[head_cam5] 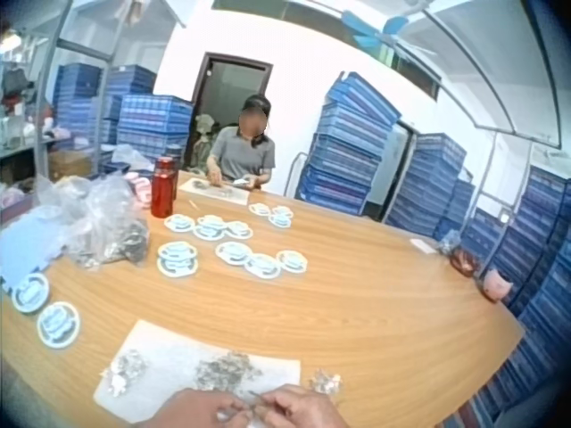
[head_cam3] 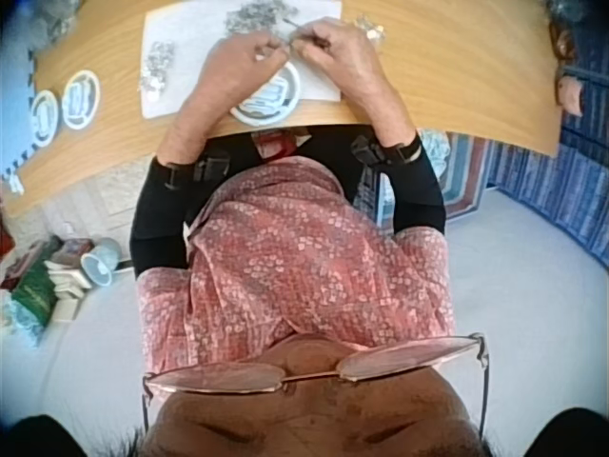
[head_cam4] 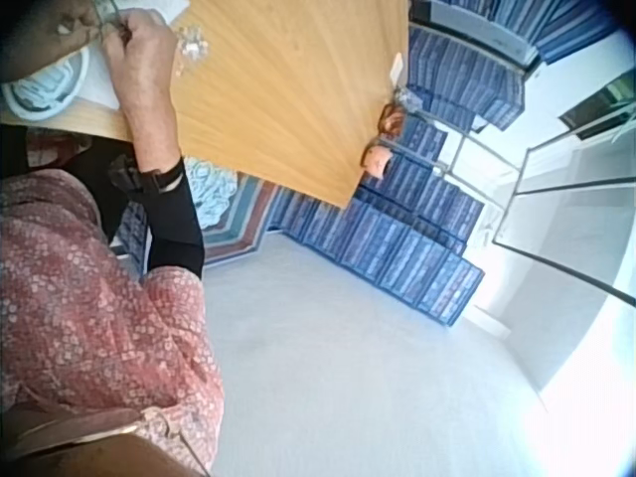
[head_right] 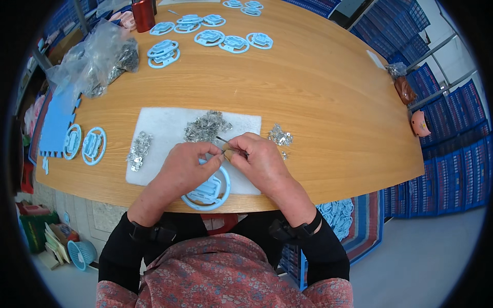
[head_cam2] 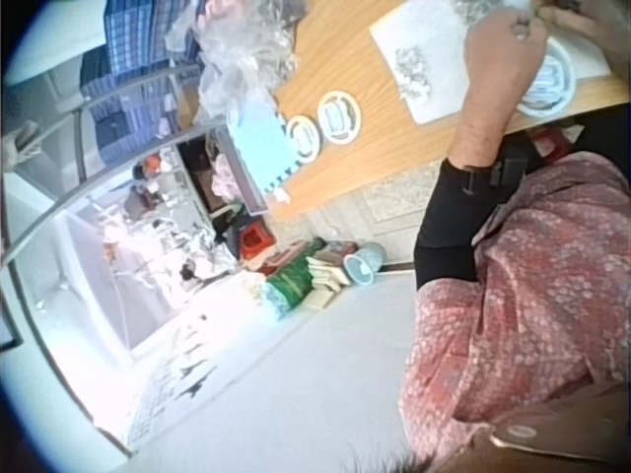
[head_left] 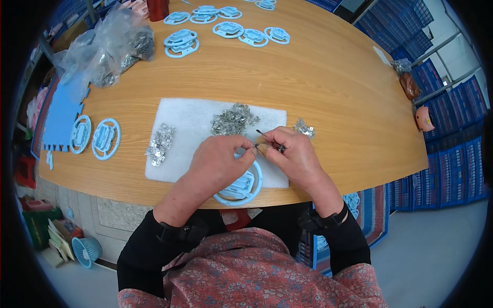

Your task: The person assembles light blue plastic circular frames by inserting small metal components into them using a pointed tool. They repeatedly pick up frames, insert the metal pieces, and place the completed units on the table. The task is performed at a workbench with organized piles of parts and finished items.

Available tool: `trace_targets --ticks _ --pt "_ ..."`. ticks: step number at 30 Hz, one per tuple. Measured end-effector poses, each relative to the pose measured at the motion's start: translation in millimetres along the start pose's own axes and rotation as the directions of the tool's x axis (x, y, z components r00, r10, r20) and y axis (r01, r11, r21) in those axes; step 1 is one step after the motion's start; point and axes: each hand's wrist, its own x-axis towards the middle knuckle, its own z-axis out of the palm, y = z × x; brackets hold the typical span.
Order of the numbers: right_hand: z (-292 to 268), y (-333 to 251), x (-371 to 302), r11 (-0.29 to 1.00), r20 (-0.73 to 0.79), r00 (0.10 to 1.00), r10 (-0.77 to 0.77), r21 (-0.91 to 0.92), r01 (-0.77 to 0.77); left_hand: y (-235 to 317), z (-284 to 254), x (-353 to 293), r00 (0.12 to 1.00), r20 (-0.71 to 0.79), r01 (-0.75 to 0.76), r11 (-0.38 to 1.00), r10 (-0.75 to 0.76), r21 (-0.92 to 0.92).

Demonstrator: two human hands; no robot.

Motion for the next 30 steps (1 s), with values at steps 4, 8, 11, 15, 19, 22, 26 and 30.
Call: trace_targets --ticks 4,8,11,15,19,22,26,30 --pt "2.8 7.1 -2.1 0.997 -0.020 0.998 -0.056 -0.045 0.055 12.8 -0.1 0.3 0.999 -0.038 0.020 0.993 -0.016 0.117" --pt "7.8 12.1 -4.0 0.994 -0.064 0.995 -0.078 -0.082 0.073 20.1 4.9 2.2 0.994 -0.105 0.003 0.966 0.025 0.257" --pt "7.2 5.2 -6.3 0.988 -0.055 0.987 0.149 0.054 -0.146 19.8 7.0 4.7 0.992 -0.123 -0.003 0.956 0.041 0.295" --pt "9.6 9.9 -9.8 0.984 -0.098 0.983 0.154 0.106 -0.143 26.6 4.6 6.0 0.991 -0.133 0.013 0.951 0.029 0.308" --pt "11.4 12.1 -14.7 0.972 -0.105 0.979 0.174 0.178 -0.154 21.3 5.2 6.6 0.990 -0.140 0.010 0.958 0.031 0.285" --pt "12.3 16.0 -16.5 0.956 -0.086 0.974 0.208 0.228 -0.184 18.8 2.0 7.1 0.993 -0.115 0.021 0.976 0.004 0.216" --pt "15.0 15.4 -17.1 0.947 -0.058 0.977 0.206 0.265 -0.183 16.1 0.7 7.8 0.997 -0.074 0.025 0.994 -0.018 0.102" --pt "14.9 15.6 -15.4 0.906 -0.044 0.974 0.222 0.378 -0.190 19.9 -3.2 7.6 0.999 -0.017 0.051 0.995 -0.050 0.083"
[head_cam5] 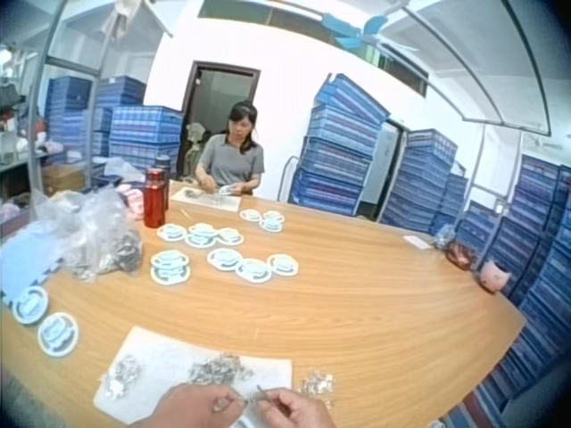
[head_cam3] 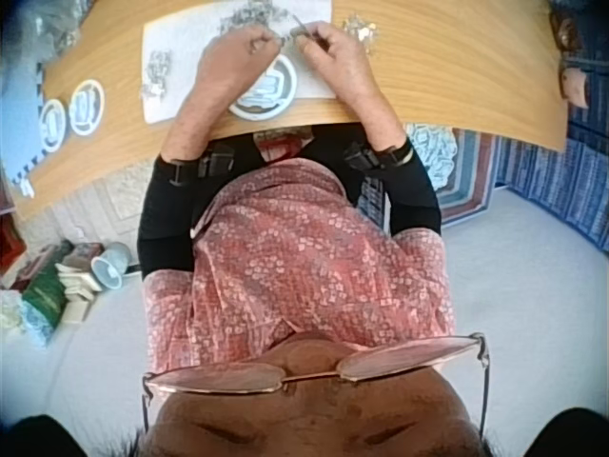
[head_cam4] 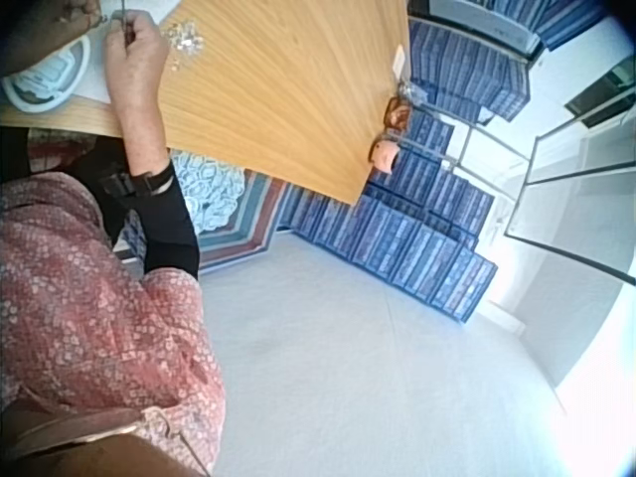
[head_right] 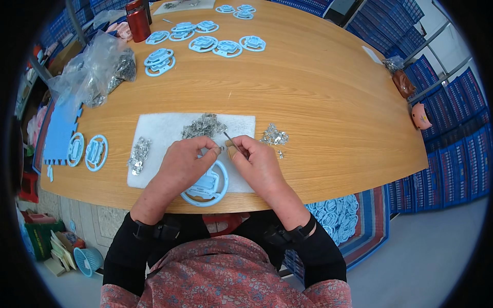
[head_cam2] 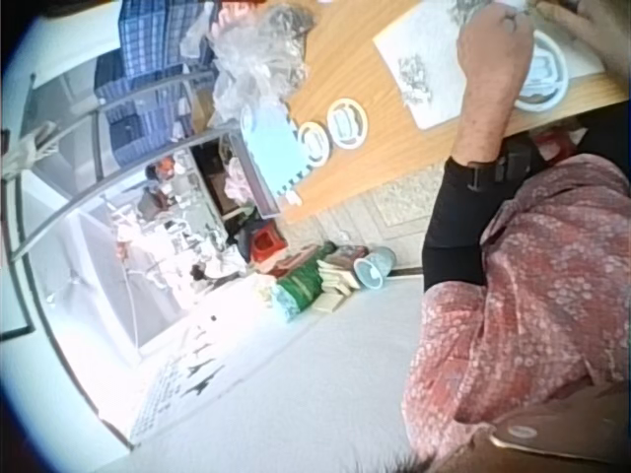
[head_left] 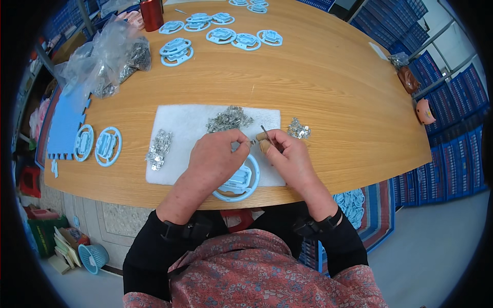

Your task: The person assembles light blue plastic circular frames by inserting small metal components into them using a pointed tool. They repeatedly pick up frames, insert the metal pieces, and place the completed units on the table. The task is performed at a workbench with organized piles of parts and finished items.

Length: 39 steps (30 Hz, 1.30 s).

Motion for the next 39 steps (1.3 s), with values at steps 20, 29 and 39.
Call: trace_targets --ticks 20,29,39 --pt "-9.0 -17.0 -15.0 0.908 0.250 0.952 0.175 0.333 -0.254 -26.8 -5.2 -39.5 0.995 0.086 0.081 0.896 -0.048 -0.437" --pt "9.4 -17.6 -32.6 0.982 -0.023 0.985 -0.170 -0.084 0.168 -41.5 -6.7 -40.6 0.991 0.127 0.117 0.756 -0.045 -0.644" --pt "20.6 -13.1 -29.8 0.919 -0.019 0.952 -0.306 -0.267 0.291 -47.5 -3.7 -47.3 0.970 0.191 0.243 0.659 -0.152 -0.711"
